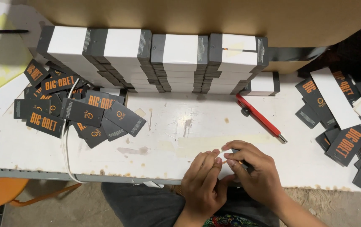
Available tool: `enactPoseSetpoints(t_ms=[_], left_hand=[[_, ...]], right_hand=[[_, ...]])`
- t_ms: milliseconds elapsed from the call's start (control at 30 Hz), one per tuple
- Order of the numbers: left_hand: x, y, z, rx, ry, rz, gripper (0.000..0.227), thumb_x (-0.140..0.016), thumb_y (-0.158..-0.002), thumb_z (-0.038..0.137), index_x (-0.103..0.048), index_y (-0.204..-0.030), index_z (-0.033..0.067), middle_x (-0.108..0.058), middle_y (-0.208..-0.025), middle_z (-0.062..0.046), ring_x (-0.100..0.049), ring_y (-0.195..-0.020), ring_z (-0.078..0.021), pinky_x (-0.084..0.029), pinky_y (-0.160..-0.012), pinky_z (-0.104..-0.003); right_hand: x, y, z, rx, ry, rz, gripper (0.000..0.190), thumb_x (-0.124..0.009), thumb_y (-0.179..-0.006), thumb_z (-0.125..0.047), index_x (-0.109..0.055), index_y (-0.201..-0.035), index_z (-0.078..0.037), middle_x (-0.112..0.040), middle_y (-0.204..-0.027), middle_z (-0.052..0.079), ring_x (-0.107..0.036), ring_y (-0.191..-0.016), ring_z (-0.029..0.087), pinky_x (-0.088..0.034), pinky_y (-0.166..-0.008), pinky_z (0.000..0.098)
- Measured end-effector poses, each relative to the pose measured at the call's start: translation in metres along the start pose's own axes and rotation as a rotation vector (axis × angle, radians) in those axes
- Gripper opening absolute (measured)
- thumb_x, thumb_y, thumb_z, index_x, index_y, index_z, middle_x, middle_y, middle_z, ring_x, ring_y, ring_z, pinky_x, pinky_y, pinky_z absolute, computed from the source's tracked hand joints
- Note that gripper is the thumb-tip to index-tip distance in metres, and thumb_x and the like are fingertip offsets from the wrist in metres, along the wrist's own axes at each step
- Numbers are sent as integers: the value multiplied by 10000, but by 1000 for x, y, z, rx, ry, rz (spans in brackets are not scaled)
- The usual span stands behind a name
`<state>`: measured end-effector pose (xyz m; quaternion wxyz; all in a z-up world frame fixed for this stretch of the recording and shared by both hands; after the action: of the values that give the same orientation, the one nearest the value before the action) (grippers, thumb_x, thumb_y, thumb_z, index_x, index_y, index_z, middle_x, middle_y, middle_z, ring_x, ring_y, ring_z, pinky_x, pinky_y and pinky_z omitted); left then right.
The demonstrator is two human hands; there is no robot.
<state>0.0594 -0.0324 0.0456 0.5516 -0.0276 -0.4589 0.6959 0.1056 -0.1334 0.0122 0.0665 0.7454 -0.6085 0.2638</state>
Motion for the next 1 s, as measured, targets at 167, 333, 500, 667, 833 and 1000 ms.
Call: enactPoseSetpoints(t_ms=[167, 333, 500, 667, 833, 1000], left_hand=[[7, -6, 1, 48, 65, 62, 203, -506, -858, 190, -527, -868, -11, -607, -891, -199, -609, -765, -351, -528, -661, -409], [1, -5, -12, 205, 187, -34, 148, -577, -812, 147, -502, -892, 47, -613, -928, -172, -620, -804, -337, -503, -658, -395], [-13, 5, -23, 222, 216, -279, 299, -619, -785, 216, -484, -990, 45, -542, -1085, -151, -568, -917, -348, -484, -703, -422], [-21, 0, -22, 224, 80, -345, 227, -659, -712, 155, -533, -851, 26, -581, -997, -145, -566, -905, -331, -480, -688, -402], [-13, -8, -10, 115, 170, -280, 185, -609, -802, 159, -538, -820, -11, -572, -1082, -140, -587, -936, -293, -500, -705, -352], [-9, -12, 1, 48, 176, -237, 186, -504, -855, 141, -511, -850, -45, -573, -1031, -193, -579, -876, -336, -491, -691, -362]], right_hand=[[2, 2, -1, -29, -27, 26, 78, -540, -758, -18, -615, -773, -34, -632, -919, 111, -623, -889, 199, -514, -719, 250], [2, 3, 10, -165, -50, 28, 58, -558, -741, -42, -602, -747, -79, -636, -914, 77, -629, -839, 146, -581, -472, 193], [3, 1, 10, -92, -45, 19, 38, -557, -752, -48, -583, -750, -76, -646, -883, 83, -632, -868, 180, -483, -717, 251], [3, 0, 13, -171, -73, 8, 58, -552, -745, -63, -583, -714, -101, -658, -873, 60, -630, -861, 156, -485, -686, 240], [3, 2, 17, -226, -104, 20, 58, -551, -730, -61, -574, -685, -88, -654, -765, 33, -639, -886, 157, -474, -717, 238], [1, 6, 22, -336, -155, 15, 42, -544, -733, -101, -579, -710, -101, -654, -892, 70, -618, -772, 111, -574, -458, 201]])
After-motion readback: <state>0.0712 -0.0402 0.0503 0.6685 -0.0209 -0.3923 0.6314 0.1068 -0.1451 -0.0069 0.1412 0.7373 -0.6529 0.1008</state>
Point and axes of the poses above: each hand's wrist, its own y-axis away from the middle knuckle, its own x-axis out of the back of the hand, z = x × y, the point moved 10 cm from there along -y, towards the middle knuckle
